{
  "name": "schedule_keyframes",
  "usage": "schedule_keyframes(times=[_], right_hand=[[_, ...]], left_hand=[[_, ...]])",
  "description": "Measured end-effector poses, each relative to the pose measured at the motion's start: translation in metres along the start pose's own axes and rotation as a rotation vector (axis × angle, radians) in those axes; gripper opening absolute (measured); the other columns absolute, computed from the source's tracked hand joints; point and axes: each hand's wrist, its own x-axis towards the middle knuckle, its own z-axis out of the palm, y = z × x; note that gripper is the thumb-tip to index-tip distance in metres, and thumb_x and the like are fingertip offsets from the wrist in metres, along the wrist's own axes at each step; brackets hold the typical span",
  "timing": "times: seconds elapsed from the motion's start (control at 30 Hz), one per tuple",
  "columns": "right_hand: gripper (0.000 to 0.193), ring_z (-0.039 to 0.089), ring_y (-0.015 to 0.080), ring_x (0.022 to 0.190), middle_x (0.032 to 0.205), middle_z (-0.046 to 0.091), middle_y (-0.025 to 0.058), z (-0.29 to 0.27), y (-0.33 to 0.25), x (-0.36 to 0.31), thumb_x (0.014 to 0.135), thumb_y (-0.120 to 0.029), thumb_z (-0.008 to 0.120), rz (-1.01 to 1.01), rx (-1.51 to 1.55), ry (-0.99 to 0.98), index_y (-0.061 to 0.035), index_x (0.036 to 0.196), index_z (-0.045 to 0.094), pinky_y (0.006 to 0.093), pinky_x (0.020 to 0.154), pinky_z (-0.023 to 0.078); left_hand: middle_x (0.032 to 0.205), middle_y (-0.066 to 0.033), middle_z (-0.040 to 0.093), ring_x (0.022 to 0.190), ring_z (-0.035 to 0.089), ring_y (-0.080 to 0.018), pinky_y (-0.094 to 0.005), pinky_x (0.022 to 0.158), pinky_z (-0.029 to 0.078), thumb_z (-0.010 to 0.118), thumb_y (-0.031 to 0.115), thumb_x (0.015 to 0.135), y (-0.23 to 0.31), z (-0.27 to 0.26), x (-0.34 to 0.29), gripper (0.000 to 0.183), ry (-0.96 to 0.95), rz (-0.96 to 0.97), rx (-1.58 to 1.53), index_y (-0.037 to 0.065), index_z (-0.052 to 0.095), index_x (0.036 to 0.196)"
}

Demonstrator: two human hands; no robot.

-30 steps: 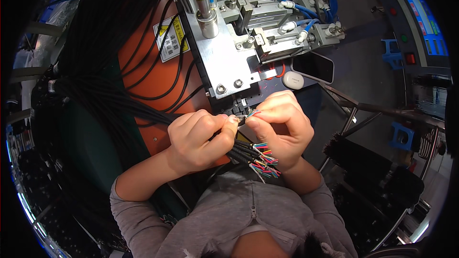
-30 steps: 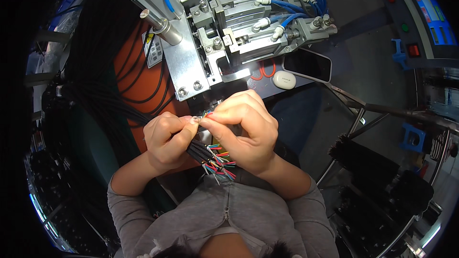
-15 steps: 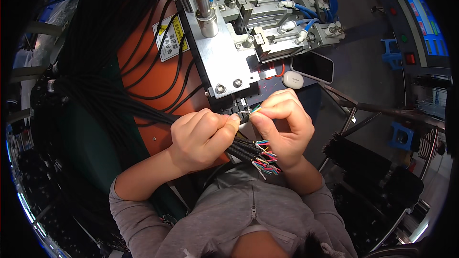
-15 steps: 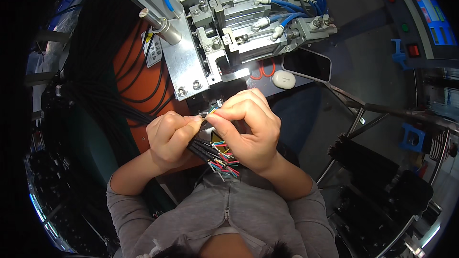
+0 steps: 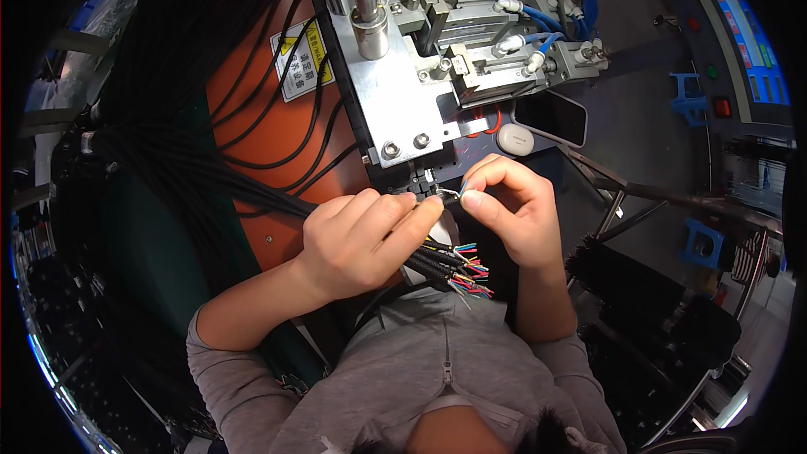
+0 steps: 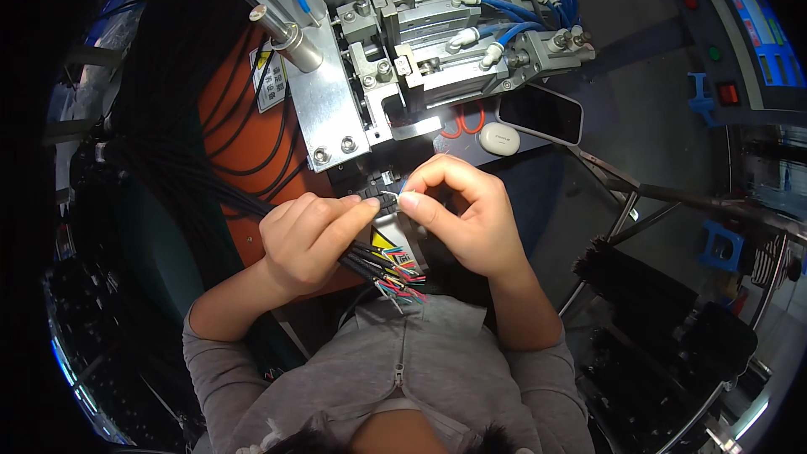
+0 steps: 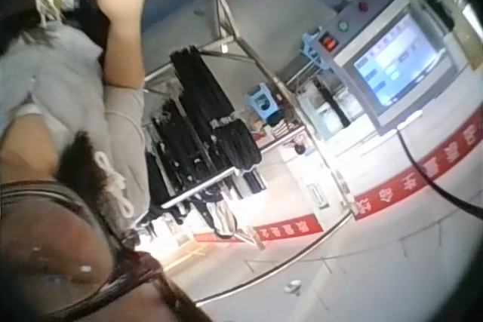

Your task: The person assembles a multi-wire harness by hand. They repeatedly pick individual colored wires from a bundle, insert them into a black connector block, and secure them using a crimping tool. The process involves precise manipulation of small components within a confined workspace.

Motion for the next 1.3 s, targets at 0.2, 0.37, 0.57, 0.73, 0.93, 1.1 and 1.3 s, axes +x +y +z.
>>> schedule_keyframes(times=[0.2, 0.37, 0.57, 0.73, 0.93, 1.1, 1.3], right_hand=[[0.01, 0.06, 0.0136, 0.074, 0.082, 0.066, 0.0087, -0.008, 0.028, 0.011, 0.081, -0.003, 0.068, -0.159, -0.312, 0.014, 0.0038, 0.088, 0.067, 0.0268, 0.068, 0.047], [0.005, 0.058, 0.0249, 0.068, 0.073, 0.062, 0.01, 0.013, 0.026, 0.018, 0.077, -0.002, 0.067, -0.382, -0.725, 0.131, 0.0009, 0.078, 0.063, 0.0336, 0.063, 0.046], [0.005, 0.054, 0.0251, 0.067, 0.071, 0.059, 0.0093, 0.012, 0.035, 0.014, 0.074, -0.001, 0.066, -0.4, -0.716, 0.154, -0.001, 0.074, 0.061, 0.0348, 0.061, 0.043], [0.006, 0.053, 0.0248, 0.067, 0.07, 0.059, 0.0093, 0.014, 0.042, 0.019, 0.073, 0.0, 0.066, -0.445, -0.665, 0.201, -0.0011, 0.073, 0.06, 0.0344, 0.061, 0.043], [0.008, 0.051, 0.0248, 0.065, 0.069, 0.056, 0.0086, 0.017, 0.047, 0.019, 0.072, 0.001, 0.064, -0.434, -0.646, 0.259, -0.0012, 0.071, 0.057, 0.0346, 0.06, 0.042], [0.009, 0.049, 0.0245, 0.065, 0.067, 0.053, 0.008, 0.017, 0.047, 0.023, 0.071, 0.001, 0.063, -0.481, -0.655, 0.198, -0.0019, 0.069, 0.055, 0.035, 0.058, 0.04], [0.008, 0.047, 0.0108, 0.06, 0.067, 0.052, 0.003, 0.013, 0.059, 0.018, 0.076, -0.001, 0.061, 0.099, -0.027, 0.185, 0.0004, 0.071, 0.055, 0.0275, 0.055, 0.038]], left_hand=[[0.07, 0.0009, 0.046, 0.057, 0.049, -0.0091, -0.0227, 0.044, 0.035, 0.066, 0.007, 0.069, 0.01, 0.002, -0.002, 0.035, -0.157, -0.022, 0.095, 0.007, 0.069, 0.105], [0.068, 0.0001, 0.038, 0.056, 0.044, -0.0095, -0.0238, 0.044, 0.034, 0.064, 0.007, 0.072, 0.014, 0.006, 0.0, 0.035, -0.254, -0.133, 0.176, 0.007, 0.068, 0.106], [0.069, -0.0001, 0.038, 0.056, 0.044, -0.0095, -0.0238, 0.043, 0.034, 0.063, 0.005, 0.073, 0.017, 0.005, 0.002, 0.034, -0.274, -0.176, 0.204, 0.007, 0.068, 0.107], [0.069, -0.0004, 0.038, 0.055, 0.044, -0.0097, -0.0242, 0.043, 0.035, 0.063, 0.001, 0.073, 0.017, 0.007, 0.002, 0.035, -0.259, -0.18, 0.222, 0.009, 0.069, 0.106], [0.069, -0.0008, 0.038, 0.054, 0.045, -0.0101, -0.0246, 0.044, 0.036, 0.063, 0.001, 0.072, 0.013, 0.007, 0.002, 0.035, -0.24, -0.169, 0.201, 0.009, 0.069, 0.106], [0.068, -0.0007, 0.038, 0.054, 0.046, -0.0102, -0.0249, 0.043, 0.037, 0.064, 0.002, 0.071, 0.016, 0.003, 0.003, 0.033, -0.278, -0.182, 0.234, 0.008, 0.07, 0.104], [0.067, 0.0011, 0.044, 0.053, 0.048, -0.0098, -0.0228, 0.044, 0.036, 0.066, 0.008, 0.073, 0.004, 0.01, -0.002, 0.023, -0.165, -0.11, 0.175, 0.005, 0.069, 0.096]])
